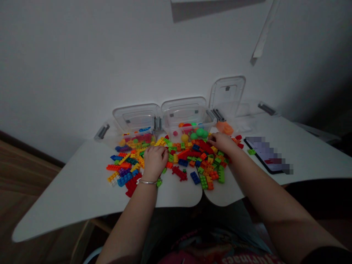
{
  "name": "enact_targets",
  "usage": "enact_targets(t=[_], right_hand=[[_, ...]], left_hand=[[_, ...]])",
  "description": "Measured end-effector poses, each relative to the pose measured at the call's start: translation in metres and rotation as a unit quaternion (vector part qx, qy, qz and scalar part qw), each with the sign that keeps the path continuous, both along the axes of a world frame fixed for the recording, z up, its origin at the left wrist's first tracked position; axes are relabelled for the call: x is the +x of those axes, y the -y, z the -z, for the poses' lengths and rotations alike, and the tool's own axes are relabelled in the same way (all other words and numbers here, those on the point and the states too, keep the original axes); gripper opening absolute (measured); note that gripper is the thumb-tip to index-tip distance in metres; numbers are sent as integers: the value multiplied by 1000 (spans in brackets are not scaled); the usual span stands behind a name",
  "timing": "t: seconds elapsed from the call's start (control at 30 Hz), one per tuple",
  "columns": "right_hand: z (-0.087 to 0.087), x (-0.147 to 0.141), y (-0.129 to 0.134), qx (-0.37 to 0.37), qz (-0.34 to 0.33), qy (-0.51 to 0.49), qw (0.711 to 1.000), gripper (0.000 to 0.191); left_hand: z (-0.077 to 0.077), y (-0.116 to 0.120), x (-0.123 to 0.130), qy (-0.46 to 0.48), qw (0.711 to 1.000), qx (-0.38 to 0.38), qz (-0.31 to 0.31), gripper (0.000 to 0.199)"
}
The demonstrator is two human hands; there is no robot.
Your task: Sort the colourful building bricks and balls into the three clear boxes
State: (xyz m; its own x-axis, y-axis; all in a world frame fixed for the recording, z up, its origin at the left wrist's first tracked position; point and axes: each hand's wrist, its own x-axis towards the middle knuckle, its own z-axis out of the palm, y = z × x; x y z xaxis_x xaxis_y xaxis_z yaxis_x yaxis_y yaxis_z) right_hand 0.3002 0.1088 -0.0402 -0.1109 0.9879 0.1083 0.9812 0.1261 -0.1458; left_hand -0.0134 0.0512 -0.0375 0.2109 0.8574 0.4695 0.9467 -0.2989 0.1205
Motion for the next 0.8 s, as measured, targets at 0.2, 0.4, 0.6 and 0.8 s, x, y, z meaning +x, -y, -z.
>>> enact_targets(t=[0.2,0.4,0.6,0.8], right_hand=[[1,-1,-1,-12,14,-34,999,20],[-4,2,7,66,34,-110,991,18],[-11,2,20,151,58,-342,926,17],[-22,-26,40,90,-9,-534,841,22]], left_hand=[[0,-1,0,-9,1000,-6,-5,27],[1,-1,-1,2,1000,3,2,29],[-4,3,-1,21,998,48,23,28],[-23,13,13,51,995,47,66,32]])
